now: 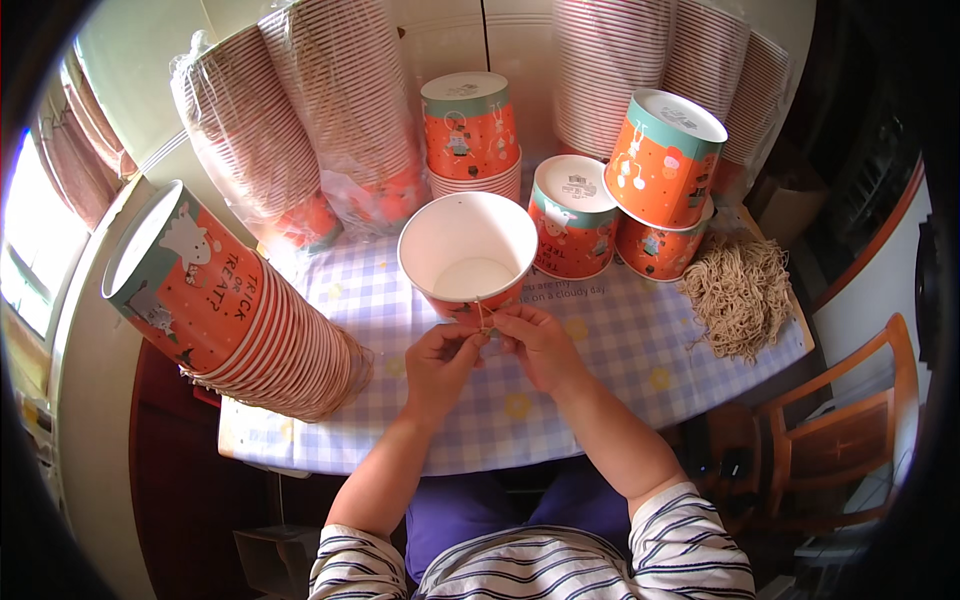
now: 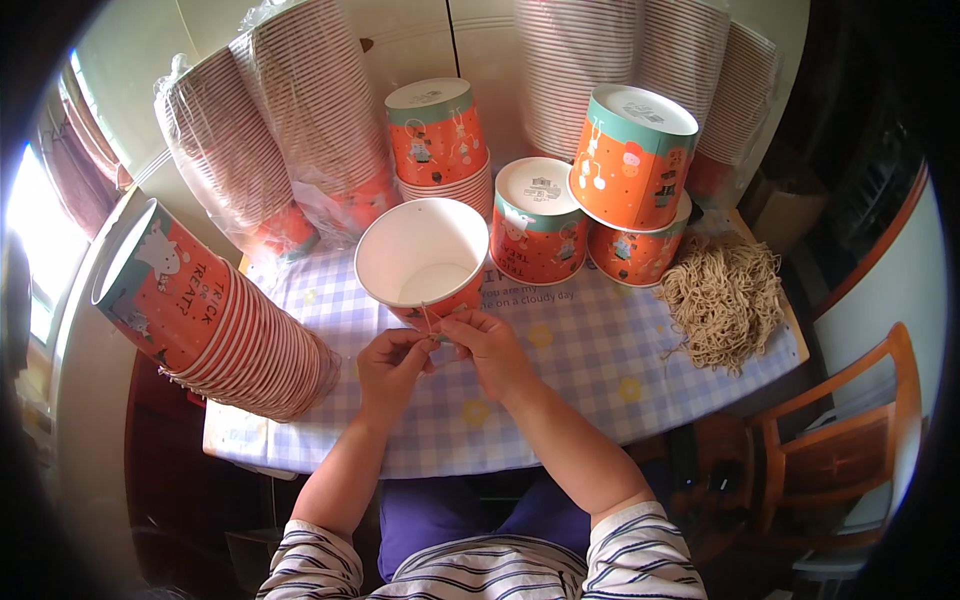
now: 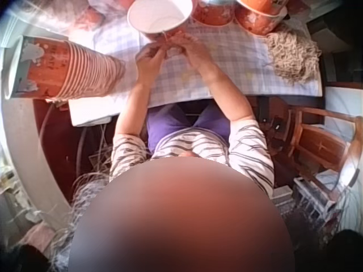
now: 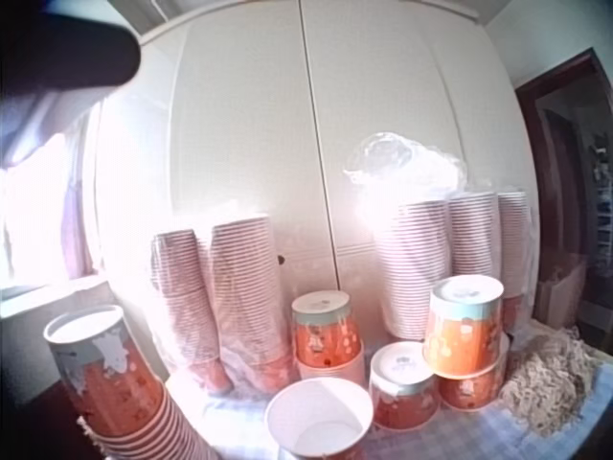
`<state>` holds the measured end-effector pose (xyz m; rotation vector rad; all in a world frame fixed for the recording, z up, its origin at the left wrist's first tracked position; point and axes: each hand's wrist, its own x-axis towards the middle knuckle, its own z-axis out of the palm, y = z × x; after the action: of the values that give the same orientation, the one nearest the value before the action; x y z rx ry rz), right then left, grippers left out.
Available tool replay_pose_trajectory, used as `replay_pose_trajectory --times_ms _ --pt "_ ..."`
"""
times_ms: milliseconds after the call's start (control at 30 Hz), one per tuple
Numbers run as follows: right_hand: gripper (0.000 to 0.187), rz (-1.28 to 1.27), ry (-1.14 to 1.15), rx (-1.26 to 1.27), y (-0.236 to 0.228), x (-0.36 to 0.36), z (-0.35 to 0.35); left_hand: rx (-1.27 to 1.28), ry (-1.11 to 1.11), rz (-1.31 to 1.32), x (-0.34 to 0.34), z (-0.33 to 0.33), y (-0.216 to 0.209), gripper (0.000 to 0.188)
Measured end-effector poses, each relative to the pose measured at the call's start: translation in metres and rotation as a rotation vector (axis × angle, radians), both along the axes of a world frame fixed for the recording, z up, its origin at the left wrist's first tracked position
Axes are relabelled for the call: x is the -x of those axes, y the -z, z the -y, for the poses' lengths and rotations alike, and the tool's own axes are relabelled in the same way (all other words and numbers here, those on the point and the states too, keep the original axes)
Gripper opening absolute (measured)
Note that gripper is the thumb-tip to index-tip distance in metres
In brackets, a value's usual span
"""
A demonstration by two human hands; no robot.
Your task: Attach string handles to decorative paper buckets.
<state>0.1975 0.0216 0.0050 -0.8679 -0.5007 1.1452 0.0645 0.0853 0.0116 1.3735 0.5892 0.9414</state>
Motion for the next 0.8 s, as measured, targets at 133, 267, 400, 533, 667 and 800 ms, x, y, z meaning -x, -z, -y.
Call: replay_pose_trajectory --times_ms 133,267,400,533,667,800 --pt "0.008 0.116 0.023 0.005 -0.003 -0.001 0.000 0.044 0.009 0.025 0.001 -0.002 0.001 0.008" --pt "0.010 0.243 0.099 0.006 -0.004 0.003 0.000 0.100 0.025 0.052 0.000 -0.003 0.000 0.008" --pt "0.014 0.543 0.229 0.007 -0.002 0.005 0.000 0.120 0.055 0.052 0.003 -0.008 0.003 0.011" --pt "0.014 0.643 0.291 0.006 -0.006 0.007 0.001 0.103 0.046 0.079 0.002 -0.010 0.006 0.010" --pt "0.015 0.687 0.329 0.030 -0.008 0.007 0.002 0.094 0.046 0.082 0.002 -0.010 0.006 0.009" --pt "0.015 0.689 0.342 0.066 -0.007 0.005 0.001 0.113 0.050 0.089 0.002 -0.011 0.008 0.008"
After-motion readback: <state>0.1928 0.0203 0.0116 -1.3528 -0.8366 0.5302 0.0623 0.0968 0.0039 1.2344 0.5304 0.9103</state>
